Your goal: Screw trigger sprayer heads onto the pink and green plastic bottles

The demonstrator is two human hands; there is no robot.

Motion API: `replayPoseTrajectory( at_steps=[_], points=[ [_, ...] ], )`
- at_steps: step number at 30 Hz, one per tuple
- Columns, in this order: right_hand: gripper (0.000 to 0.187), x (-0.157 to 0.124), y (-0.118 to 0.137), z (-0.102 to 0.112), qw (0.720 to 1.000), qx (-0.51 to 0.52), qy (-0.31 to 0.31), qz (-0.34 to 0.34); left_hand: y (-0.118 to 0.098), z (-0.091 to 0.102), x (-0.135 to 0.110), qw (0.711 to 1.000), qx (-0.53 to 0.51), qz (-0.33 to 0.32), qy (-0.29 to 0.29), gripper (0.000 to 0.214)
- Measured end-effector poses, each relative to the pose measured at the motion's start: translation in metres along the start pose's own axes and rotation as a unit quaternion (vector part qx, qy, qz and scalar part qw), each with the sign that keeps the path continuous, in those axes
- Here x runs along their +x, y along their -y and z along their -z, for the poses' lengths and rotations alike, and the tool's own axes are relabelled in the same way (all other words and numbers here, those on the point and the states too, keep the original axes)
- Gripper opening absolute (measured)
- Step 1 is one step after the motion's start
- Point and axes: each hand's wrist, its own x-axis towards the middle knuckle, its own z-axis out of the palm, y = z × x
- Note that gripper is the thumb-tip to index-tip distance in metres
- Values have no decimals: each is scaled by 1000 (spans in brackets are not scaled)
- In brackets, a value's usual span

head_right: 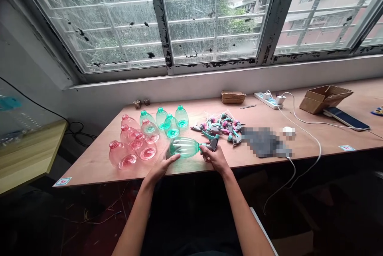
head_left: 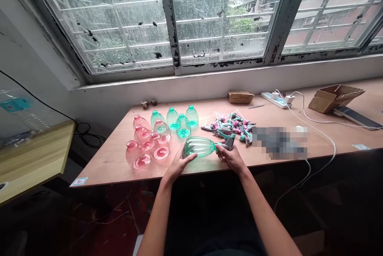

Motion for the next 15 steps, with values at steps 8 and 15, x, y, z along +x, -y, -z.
replayPoseTrajectory(
  at_steps=[8,15],
  points=[
    [41,1,-1,2,1000,0,-24,-5,3,0,0,1000,-9,23,8,103],
    [35,-1,-2,2,1000,-19,9,-10,-3,3,3,999,13,40,8,63]
  ],
)
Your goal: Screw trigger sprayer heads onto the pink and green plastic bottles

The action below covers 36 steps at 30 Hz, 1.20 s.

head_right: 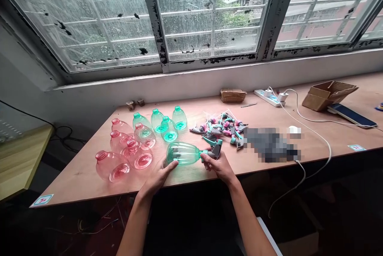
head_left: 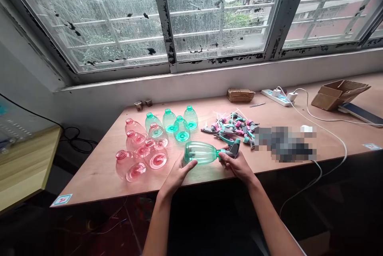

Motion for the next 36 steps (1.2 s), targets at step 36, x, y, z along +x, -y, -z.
replayPoseTrajectory(
  at_steps=[36],
  points=[
    [38,2,-3,-3,999,15,-45,22,12,0,-6,995,-81,-21,50,105]
  ],
)
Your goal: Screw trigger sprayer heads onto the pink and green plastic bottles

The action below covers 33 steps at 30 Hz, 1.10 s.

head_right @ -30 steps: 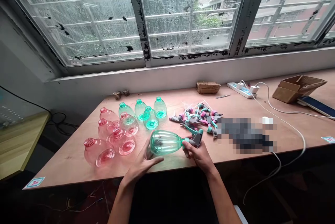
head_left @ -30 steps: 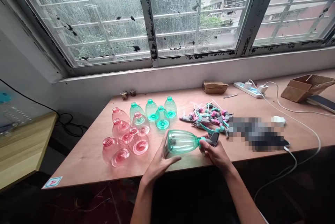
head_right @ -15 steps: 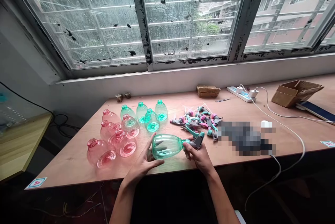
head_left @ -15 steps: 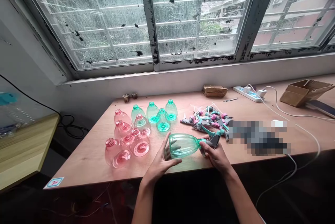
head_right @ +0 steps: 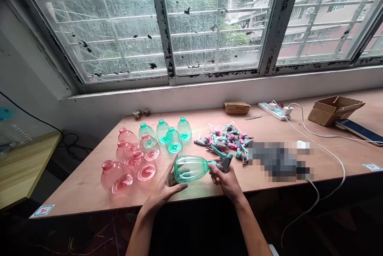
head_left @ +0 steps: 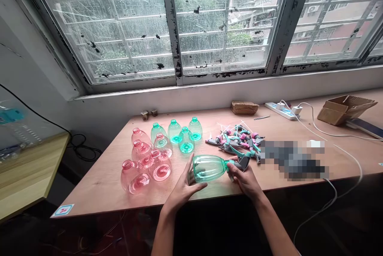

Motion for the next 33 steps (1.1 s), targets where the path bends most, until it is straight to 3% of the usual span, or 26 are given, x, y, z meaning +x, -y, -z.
replayPoseTrajectory(
  at_steps=[4,9,18,24,30,33],
  points=[
    [38,-2,2,-2,1000,-14,20,-6,-3,0,-1,999,35,19,-30,110],
    [39,-3,4,-3,1000,-16,21,-8,-8,0,0,998,35,14,-44,88],
    [38,0,-1,-1,1000,-3,12,6,-6,-2,-2,999,8,5,-34,107],
    [40,0,-1,-1,1000,-14,18,5,-6,0,1,997,49,12,-56,73],
    [42,0,1,-3,1000,-6,7,10,-6,-1,-2,1000,17,-4,-24,104],
    [45,0,1,-4,1000,-1,6,2,-6,-1,-2,999,23,0,-46,104]
  ],
)
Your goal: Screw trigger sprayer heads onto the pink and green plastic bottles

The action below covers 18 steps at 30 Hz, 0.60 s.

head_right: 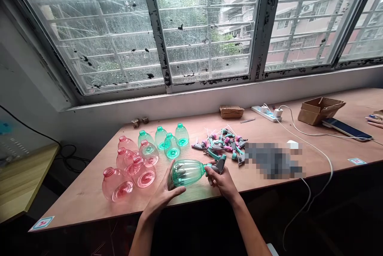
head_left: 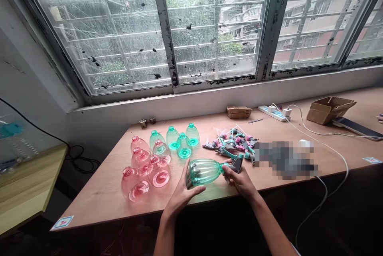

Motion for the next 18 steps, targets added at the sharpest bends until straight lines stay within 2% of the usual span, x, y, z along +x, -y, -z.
replayPoseTrajectory(
  at_steps=[5,12,16,18],
  points=[
    [45,1,-2,1,1000,4,2,0,2,2,2,1000,5,6,-29,77],
    [42,1,-4,3,1000,14,4,6,6,4,2,1000,-22,-4,12,94],
    [44,2,-7,5,1000,15,18,3,7,6,4,999,1,-6,-31,84],
    [44,2,-8,7,1000,13,25,1,5,5,4,999,12,-4,-34,76]
  ],
)
